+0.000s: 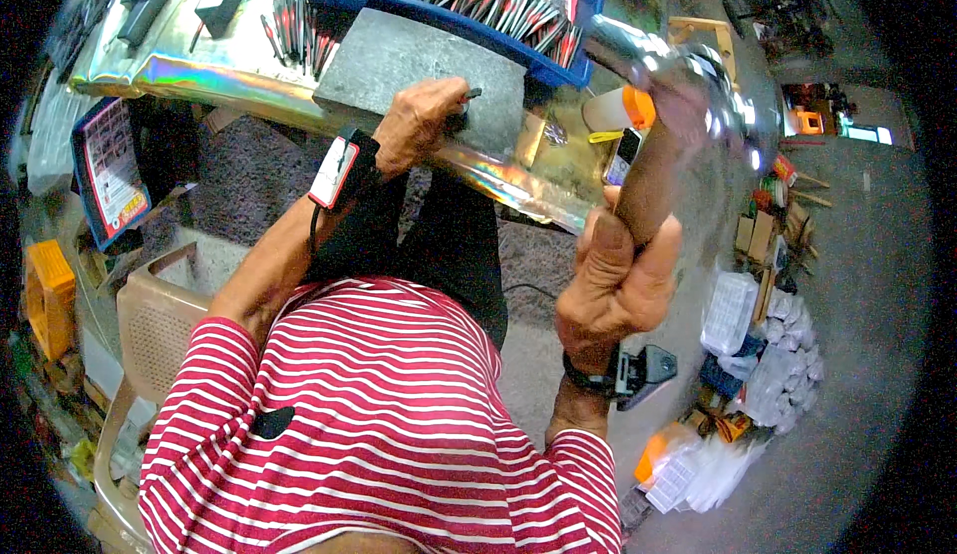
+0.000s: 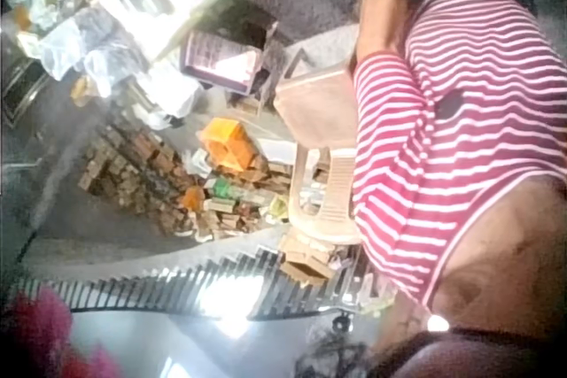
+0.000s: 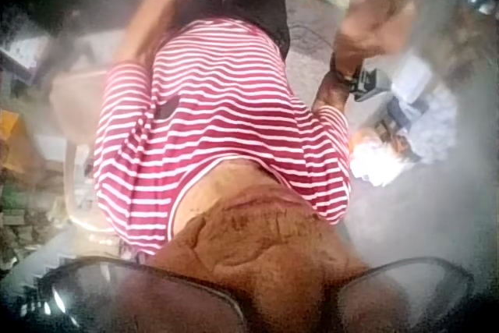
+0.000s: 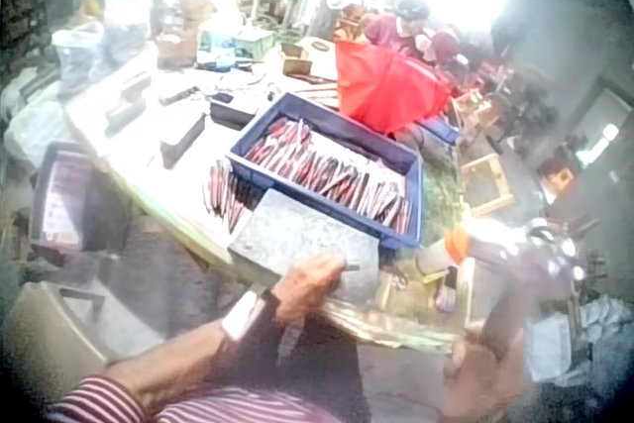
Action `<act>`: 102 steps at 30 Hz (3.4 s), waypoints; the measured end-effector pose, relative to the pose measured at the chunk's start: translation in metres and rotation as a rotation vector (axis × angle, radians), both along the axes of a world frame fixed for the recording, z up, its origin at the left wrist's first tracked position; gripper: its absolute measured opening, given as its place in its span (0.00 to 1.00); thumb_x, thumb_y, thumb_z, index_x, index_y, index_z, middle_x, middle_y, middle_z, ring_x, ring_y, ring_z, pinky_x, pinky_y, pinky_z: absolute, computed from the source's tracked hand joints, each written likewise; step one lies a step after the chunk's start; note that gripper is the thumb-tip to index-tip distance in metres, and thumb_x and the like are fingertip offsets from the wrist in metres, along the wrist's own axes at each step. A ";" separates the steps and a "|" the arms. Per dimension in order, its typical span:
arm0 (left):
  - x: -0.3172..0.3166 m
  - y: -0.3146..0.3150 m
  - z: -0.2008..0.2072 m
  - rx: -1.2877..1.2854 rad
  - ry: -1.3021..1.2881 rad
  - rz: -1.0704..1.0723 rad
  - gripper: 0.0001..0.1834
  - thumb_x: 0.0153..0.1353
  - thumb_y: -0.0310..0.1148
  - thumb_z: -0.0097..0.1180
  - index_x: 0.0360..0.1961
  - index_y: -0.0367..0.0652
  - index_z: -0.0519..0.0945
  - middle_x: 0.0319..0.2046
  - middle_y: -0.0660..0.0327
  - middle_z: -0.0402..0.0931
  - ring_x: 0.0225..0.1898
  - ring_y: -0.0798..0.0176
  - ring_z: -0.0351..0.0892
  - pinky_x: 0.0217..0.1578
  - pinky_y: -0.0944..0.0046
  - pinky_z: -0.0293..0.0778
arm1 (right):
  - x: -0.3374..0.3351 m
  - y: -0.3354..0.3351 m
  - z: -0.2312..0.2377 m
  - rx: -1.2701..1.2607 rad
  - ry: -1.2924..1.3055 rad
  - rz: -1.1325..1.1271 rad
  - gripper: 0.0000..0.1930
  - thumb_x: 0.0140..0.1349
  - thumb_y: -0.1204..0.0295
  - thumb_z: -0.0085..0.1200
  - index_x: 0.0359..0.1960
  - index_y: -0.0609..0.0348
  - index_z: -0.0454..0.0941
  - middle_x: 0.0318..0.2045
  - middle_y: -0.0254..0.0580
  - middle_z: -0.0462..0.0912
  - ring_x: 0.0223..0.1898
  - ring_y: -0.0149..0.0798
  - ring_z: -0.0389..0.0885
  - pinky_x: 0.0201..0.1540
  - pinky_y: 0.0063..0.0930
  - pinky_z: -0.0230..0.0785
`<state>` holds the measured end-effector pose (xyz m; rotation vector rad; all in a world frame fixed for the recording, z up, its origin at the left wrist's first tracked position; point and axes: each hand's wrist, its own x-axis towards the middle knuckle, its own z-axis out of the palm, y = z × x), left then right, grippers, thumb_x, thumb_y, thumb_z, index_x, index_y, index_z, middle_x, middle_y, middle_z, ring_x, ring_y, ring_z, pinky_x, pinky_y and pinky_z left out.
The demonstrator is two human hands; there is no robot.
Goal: The person uses a small hammer to strike and straighten metal rods placed on a stone block, handling each rod by hand and placing them back into a blue storage container after working on them.
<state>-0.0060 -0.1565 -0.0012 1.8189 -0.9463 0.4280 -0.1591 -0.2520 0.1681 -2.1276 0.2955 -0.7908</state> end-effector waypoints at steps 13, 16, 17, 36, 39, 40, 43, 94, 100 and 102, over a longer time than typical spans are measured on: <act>-0.004 0.005 0.003 0.095 0.026 0.040 0.10 0.44 0.21 0.47 0.30 0.40 0.65 0.22 0.55 0.67 0.28 0.52 0.70 0.26 0.59 0.67 | 0.017 -0.018 -0.078 0.251 0.270 0.083 0.13 0.60 0.63 0.42 0.25 0.61 0.67 0.12 0.28 0.62 0.10 0.19 0.56 0.11 0.12 0.47; -0.007 0.001 0.001 0.137 0.000 0.054 0.10 0.44 0.22 0.47 0.31 0.40 0.64 0.23 0.55 0.67 0.28 0.52 0.71 0.27 0.59 0.68 | 0.022 -0.018 -0.106 0.620 0.347 0.085 0.14 0.60 0.62 0.42 0.26 0.61 0.67 0.11 0.28 0.62 0.09 0.18 0.55 0.08 0.11 0.46; -0.007 0.002 0.002 0.148 -0.014 0.062 0.12 0.43 0.22 0.49 0.31 0.40 0.64 0.24 0.54 0.68 0.27 0.51 0.71 0.27 0.59 0.67 | 0.024 -0.017 -0.112 0.792 0.361 0.078 0.14 0.60 0.62 0.41 0.26 0.62 0.67 0.11 0.29 0.62 0.08 0.19 0.56 0.07 0.12 0.46; 0.112 -0.039 0.033 0.158 0.192 0.235 0.08 0.48 0.29 0.50 0.30 0.36 0.69 0.20 0.47 0.72 0.24 0.45 0.73 0.25 0.53 0.67 | 0.032 -0.021 -0.162 1.110 0.419 0.237 0.17 0.60 0.58 0.38 0.31 0.62 0.66 0.16 0.36 0.69 0.14 0.25 0.68 0.13 0.18 0.65; 0.180 -0.048 -0.070 -0.080 -0.068 0.191 0.11 0.46 0.30 0.50 0.31 0.35 0.68 0.19 0.44 0.71 0.24 0.43 0.72 0.25 0.51 0.67 | 0.035 -0.013 -0.155 0.932 0.566 0.265 0.19 0.61 0.56 0.36 0.33 0.63 0.65 0.17 0.38 0.69 0.15 0.28 0.70 0.14 0.20 0.65; 0.187 -0.061 -0.081 -0.043 -0.041 0.144 0.12 0.46 0.29 0.49 0.32 0.35 0.67 0.18 0.44 0.71 0.23 0.42 0.72 0.25 0.51 0.66 | 0.035 -0.017 -0.157 0.937 0.568 0.239 0.19 0.61 0.56 0.36 0.33 0.63 0.65 0.17 0.38 0.69 0.15 0.28 0.70 0.14 0.20 0.65; 0.199 -0.092 -0.097 -0.052 0.047 -0.003 0.15 0.43 0.29 0.48 0.34 0.36 0.66 0.17 0.45 0.69 0.22 0.41 0.70 0.24 0.50 0.66 | 0.031 -0.026 -0.158 0.791 0.640 0.252 0.21 0.62 0.55 0.33 0.30 0.64 0.66 0.16 0.38 0.68 0.16 0.31 0.69 0.17 0.23 0.63; 0.048 0.159 -0.035 -0.234 0.437 0.813 0.12 0.47 0.22 0.43 0.34 0.34 0.72 0.24 0.53 0.74 0.28 0.58 0.75 0.32 0.63 0.71 | 0.099 -0.150 -0.220 -0.627 0.495 -0.194 0.13 0.39 0.69 0.45 0.10 0.70 0.66 0.09 0.54 0.66 0.12 0.46 0.68 0.16 0.39 0.57; 0.071 0.160 -0.041 -0.026 0.396 0.926 0.12 0.43 0.23 0.43 0.32 0.32 0.71 0.25 0.46 0.72 0.30 0.47 0.73 0.33 0.55 0.68 | 0.108 -0.156 -0.212 -0.752 0.583 -0.067 0.14 0.39 0.68 0.46 0.12 0.72 0.68 0.14 0.61 0.70 0.17 0.53 0.71 0.20 0.42 0.61; 0.081 0.160 -0.042 -0.043 0.420 0.956 0.11 0.42 0.23 0.43 0.30 0.32 0.70 0.25 0.44 0.72 0.29 0.45 0.72 0.31 0.53 0.67 | 0.115 -0.153 -0.201 -0.632 0.839 -0.060 0.15 0.39 0.66 0.47 0.15 0.73 0.70 0.20 0.67 0.72 0.23 0.59 0.73 0.25 0.44 0.64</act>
